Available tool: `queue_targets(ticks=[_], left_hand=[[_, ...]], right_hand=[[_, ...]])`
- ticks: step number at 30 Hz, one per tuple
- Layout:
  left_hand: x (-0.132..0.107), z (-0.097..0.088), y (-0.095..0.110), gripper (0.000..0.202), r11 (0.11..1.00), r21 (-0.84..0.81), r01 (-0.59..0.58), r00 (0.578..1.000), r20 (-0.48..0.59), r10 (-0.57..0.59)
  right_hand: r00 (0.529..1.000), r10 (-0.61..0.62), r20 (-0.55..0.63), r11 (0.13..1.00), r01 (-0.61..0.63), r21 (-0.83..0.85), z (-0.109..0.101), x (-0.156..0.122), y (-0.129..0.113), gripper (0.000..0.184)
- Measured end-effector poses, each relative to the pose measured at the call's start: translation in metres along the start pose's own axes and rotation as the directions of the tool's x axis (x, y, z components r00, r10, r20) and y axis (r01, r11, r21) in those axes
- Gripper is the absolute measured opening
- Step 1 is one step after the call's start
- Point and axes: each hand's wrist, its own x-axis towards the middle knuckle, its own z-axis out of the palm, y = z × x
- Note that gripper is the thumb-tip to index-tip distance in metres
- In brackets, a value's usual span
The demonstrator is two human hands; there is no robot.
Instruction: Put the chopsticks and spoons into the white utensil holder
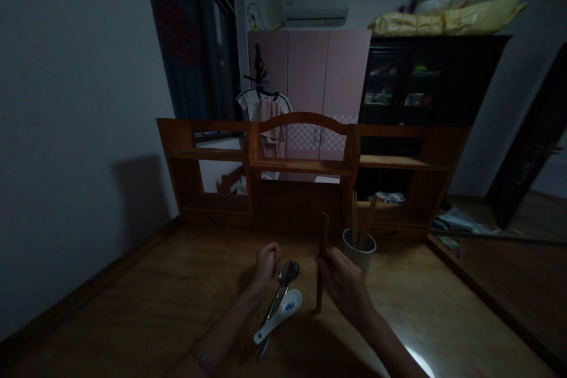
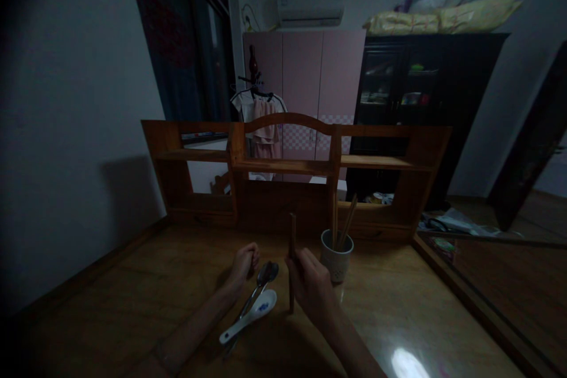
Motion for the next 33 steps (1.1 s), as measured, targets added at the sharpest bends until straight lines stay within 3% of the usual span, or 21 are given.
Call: queue_targets(ticks=[23,33], left_hand=[[-0.0044,0.0041,0.0037,0.005,1.0,-0.017,0.021,1.0,0.012,-0.021],[-0.004,0.0029,0.0013,0.007,1.0,0.02,-0.008,1.0,0.011,0.008]], right_hand=[[0.999,0.039,0.024,0.999,-0.039,0.024,-0.0009,-0.0013,0.0003,0.011],[1.0,-0.004,0.01,1.0,0.004,0.029,0.002,-0.0011,0.0037,0.007]])
